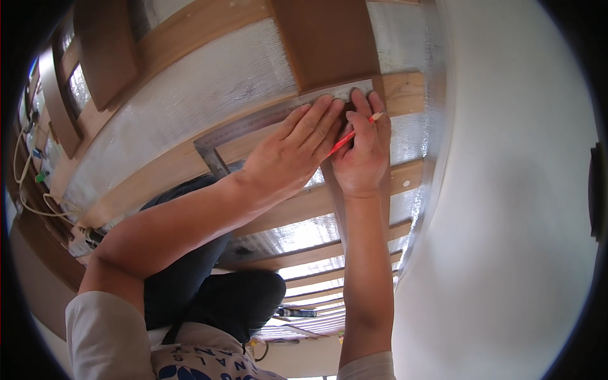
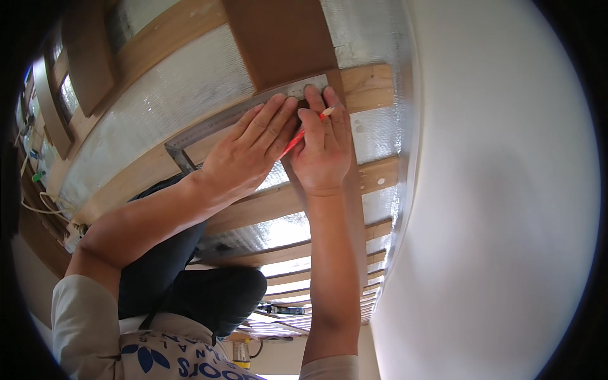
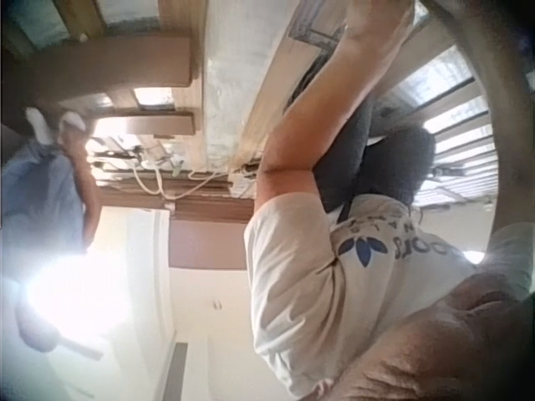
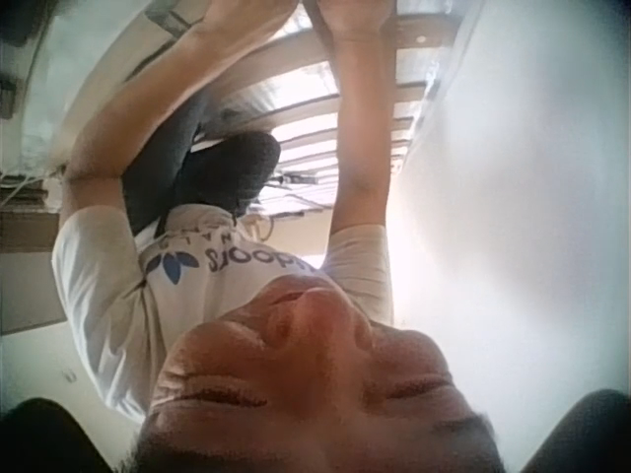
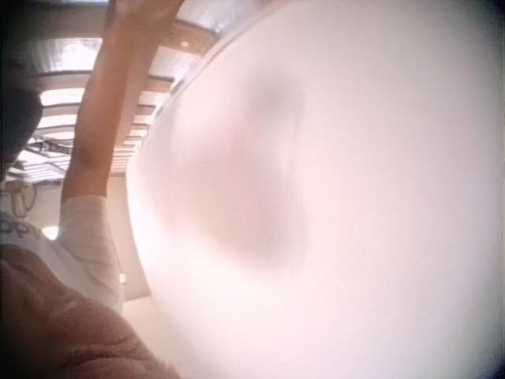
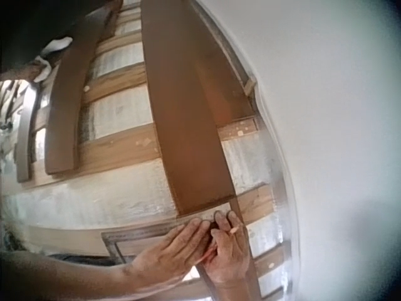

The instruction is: The person measures and marks a floorboard using a square and pencil, then carries it to a balcony where they use a table saw to cut it.

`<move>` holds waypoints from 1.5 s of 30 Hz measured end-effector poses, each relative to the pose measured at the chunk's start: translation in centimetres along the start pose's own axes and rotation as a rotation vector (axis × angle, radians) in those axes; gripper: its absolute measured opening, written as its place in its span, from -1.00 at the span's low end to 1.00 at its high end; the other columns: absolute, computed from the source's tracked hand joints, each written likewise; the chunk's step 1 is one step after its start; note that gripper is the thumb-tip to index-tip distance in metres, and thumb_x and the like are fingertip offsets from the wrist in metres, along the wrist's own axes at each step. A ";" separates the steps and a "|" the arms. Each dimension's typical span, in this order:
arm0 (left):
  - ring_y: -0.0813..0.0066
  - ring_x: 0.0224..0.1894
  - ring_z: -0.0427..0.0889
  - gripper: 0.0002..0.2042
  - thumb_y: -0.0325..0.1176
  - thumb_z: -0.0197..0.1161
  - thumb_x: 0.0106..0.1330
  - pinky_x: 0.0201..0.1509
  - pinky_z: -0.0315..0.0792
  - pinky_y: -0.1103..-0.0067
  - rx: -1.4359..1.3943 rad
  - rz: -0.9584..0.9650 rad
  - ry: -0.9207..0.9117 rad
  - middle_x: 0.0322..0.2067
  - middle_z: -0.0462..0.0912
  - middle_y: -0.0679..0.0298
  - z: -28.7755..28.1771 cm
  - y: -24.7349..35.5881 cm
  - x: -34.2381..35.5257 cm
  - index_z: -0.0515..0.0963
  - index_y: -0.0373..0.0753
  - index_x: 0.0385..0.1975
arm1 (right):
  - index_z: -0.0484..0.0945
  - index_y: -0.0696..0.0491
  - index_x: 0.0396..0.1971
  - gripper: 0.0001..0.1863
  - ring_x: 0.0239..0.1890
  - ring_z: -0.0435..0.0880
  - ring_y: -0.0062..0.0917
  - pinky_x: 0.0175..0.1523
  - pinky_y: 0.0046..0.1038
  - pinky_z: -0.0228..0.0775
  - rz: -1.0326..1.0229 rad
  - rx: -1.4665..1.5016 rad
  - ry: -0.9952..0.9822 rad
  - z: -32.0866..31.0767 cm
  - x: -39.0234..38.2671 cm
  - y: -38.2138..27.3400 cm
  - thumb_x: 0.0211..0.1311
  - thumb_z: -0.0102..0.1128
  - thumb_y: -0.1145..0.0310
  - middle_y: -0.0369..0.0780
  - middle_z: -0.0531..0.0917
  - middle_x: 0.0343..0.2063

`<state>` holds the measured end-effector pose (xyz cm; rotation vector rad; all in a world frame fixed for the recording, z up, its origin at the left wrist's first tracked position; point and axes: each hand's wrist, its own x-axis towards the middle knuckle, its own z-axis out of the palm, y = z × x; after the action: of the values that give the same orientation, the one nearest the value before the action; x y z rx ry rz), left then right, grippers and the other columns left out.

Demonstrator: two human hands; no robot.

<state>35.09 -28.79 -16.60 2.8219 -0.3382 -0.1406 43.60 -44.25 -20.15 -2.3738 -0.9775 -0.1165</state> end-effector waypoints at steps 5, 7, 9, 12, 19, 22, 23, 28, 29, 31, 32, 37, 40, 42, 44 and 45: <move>0.06 0.51 0.29 -0.50 -0.33 0.10 0.42 0.58 0.19 0.29 -0.015 0.009 -0.037 0.44 0.35 -0.04 -0.5 0.1 0.4 0.44 -0.40 0.32 | 0.52 0.12 0.01 -0.77 0.07 0.66 0.03 0.18 -0.05 0.55 -0.049 0.017 0.047 -0.5 0.2 0.8 0.40 0.18 0.46 -0.05 0.71 0.05; 0.05 0.52 0.28 -0.50 -0.34 0.10 0.42 0.58 0.19 0.29 -0.011 0.004 -0.051 0.44 0.34 -0.05 -0.4 0.0 0.4 0.44 -0.41 0.32 | 0.51 0.19 0.12 -0.71 0.03 0.66 -0.03 0.11 -0.11 0.53 0.069 0.280 0.118 -1.5 0.4 0.4 0.48 0.10 0.45 -0.03 0.69 0.02; 0.04 0.52 0.26 -0.50 -0.35 0.10 0.41 0.59 0.17 0.28 -0.005 0.000 -0.071 0.46 0.31 -0.06 -0.4 0.2 0.3 0.43 -0.41 0.33 | 0.49 0.25 0.17 -0.67 0.00 0.65 -0.15 0.04 -0.22 0.52 0.124 0.327 0.134 -2.0 0.3 0.5 0.51 0.05 0.44 -0.03 0.68 -0.03; 0.02 0.53 0.24 -0.49 -0.36 0.11 0.40 0.59 0.17 0.28 -0.022 0.006 -0.079 0.47 0.28 -0.08 -0.6 0.4 0.6 0.42 -0.42 0.33 | 0.51 0.27 0.09 -0.72 -0.12 0.72 -0.42 -0.02 -0.45 0.57 0.584 0.533 0.202 -1.5 0.5 0.3 0.55 0.07 0.41 -0.06 0.69 -0.13; -0.01 0.54 0.22 -0.48 -0.37 0.10 0.38 0.58 0.18 0.26 -0.013 0.004 -0.085 0.48 0.26 -0.10 -0.3 0.5 0.5 0.42 -0.45 0.32 | 0.57 0.22 -0.09 -0.86 -0.18 0.74 -0.51 -0.08 -0.51 0.60 0.638 0.641 0.321 -0.7 1.3 0.0 0.48 0.22 0.48 -0.14 0.72 -0.14; 0.00 0.54 0.22 -0.48 -0.38 0.09 0.38 0.58 0.19 0.26 -0.026 -0.006 -0.092 0.48 0.25 -0.09 -0.3 0.5 0.6 0.42 -0.46 0.32 | 0.58 0.20 -0.08 -0.87 -0.18 0.75 -0.53 -0.10 -0.53 0.60 0.660 0.565 0.264 -0.8 1.4 0.0 0.48 0.22 0.48 -0.15 0.73 -0.17; 0.00 0.54 0.23 -0.48 -0.38 0.09 0.38 0.58 0.20 0.26 -0.018 -0.006 -0.091 0.48 0.26 -0.09 -0.3 0.5 0.7 0.41 -0.46 0.32 | 0.59 0.19 -0.09 -0.87 -0.20 0.75 -0.53 -0.12 -0.54 0.60 0.620 0.540 0.274 -0.7 1.4 0.1 0.47 0.24 0.48 -0.15 0.74 -0.20; 0.01 0.53 0.26 -0.47 -0.39 0.08 0.38 0.56 0.22 0.26 -0.004 -0.001 -0.104 0.48 0.26 -0.09 -0.4 0.5 0.6 0.40 -0.46 0.34 | 0.61 0.17 -0.13 -0.90 -0.27 0.74 -0.55 -0.17 -0.54 0.59 0.579 0.544 0.303 -0.7 1.4 0.1 0.43 0.28 0.51 -0.17 0.76 -0.27; 0.01 0.53 0.26 -0.47 -0.39 0.08 0.38 0.56 0.22 0.26 -0.009 -0.001 -0.099 0.48 0.26 -0.09 -0.3 0.5 0.7 0.39 -0.46 0.34 | 0.62 0.16 -0.15 -0.91 -0.29 0.74 -0.55 -0.18 -0.55 0.58 0.578 0.496 0.293 -1.0 1.3 0.2 0.41 0.29 0.52 -0.17 0.76 -0.28; 0.01 0.53 0.26 -0.47 -0.40 0.08 0.38 0.56 0.22 0.26 -0.014 0.002 -0.094 0.48 0.26 -0.09 -0.2 0.4 0.8 0.38 -0.46 0.34 | 0.62 0.16 -0.16 -0.91 -0.30 0.73 -0.56 -0.20 -0.55 0.57 0.578 0.446 0.285 -1.0 1.2 0.3 0.40 0.29 0.53 -0.17 0.76 -0.29; 0.01 0.53 0.26 -0.47 -0.40 0.08 0.38 0.56 0.22 0.26 -0.013 0.003 -0.097 0.48 0.26 -0.09 -0.2 0.5 0.7 0.38 -0.46 0.34 | 0.62 0.16 -0.17 -0.92 -0.31 0.73 -0.57 -0.21 -0.55 0.57 0.585 0.464 0.277 -0.9 1.2 0.3 0.39 0.30 0.55 -0.18 0.76 -0.30; 0.00 0.52 0.27 -0.47 -0.40 0.08 0.38 0.56 0.22 0.25 0.005 0.006 -0.087 0.47 0.27 -0.10 0.0 0.5 0.5 0.38 -0.47 0.34 | 0.63 0.15 -0.18 -0.92 -0.33 0.72 -0.58 -0.24 -0.55 0.56 0.635 0.494 0.266 -1.1 1.5 0.1 0.37 0.31 0.55 -0.19 0.75 -0.31; -0.02 0.52 0.27 -0.46 -0.38 0.08 0.37 0.56 0.21 0.25 0.004 0.010 -0.078 0.47 0.26 -0.11 -0.5 0.6 0.9 0.37 -0.47 0.34 | 0.64 0.15 -0.18 -0.92 -0.35 0.72 -0.58 -0.24 -0.53 0.57 0.522 0.513 0.348 -0.8 1.6 0.7 0.38 0.31 0.54 -0.21 0.74 -0.33; -0.03 0.54 0.22 -0.45 -0.37 0.09 0.36 0.57 0.19 0.26 0.024 0.005 -0.119 0.50 0.21 -0.10 -1.0 0.8 0.9 0.37 -0.47 0.34 | 0.62 0.16 -0.13 -0.90 -0.23 0.74 -0.55 -0.14 -0.54 0.58 0.647 0.541 0.242 -1.7 1.3 0.3 0.43 0.26 0.51 -0.18 0.74 -0.29; 0.00 0.55 0.20 -0.44 -0.38 0.10 0.35 0.57 0.17 0.27 0.016 0.017 -0.125 0.51 0.18 -0.08 -1.2 0.8 0.8 0.36 -0.46 0.35 | 0.59 0.18 -0.10 -0.87 -0.13 0.74 -0.52 -0.03 -0.53 0.57 0.715 0.564 0.320 -3.2 0.0 -1.1 0.49 0.20 0.45 -0.13 0.74 -0.19; 0.03 0.56 0.17 -0.43 -0.38 0.10 0.34 0.58 0.15 0.28 0.013 0.017 -0.134 0.53 0.15 -0.05 -1.6 0.6 0.7 0.36 -0.45 0.36 | 0.56 0.21 -0.06 -0.82 -0.03 0.73 -0.50 0.07 -0.52 0.56 0.778 0.600 0.391 -4.1 -0.7 -2.3 0.54 0.15 0.39 -0.07 0.74 -0.09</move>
<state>35.83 -29.10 -14.95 2.8285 -0.3945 -0.3260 42.11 -45.54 -15.80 -1.8966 0.1261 0.0141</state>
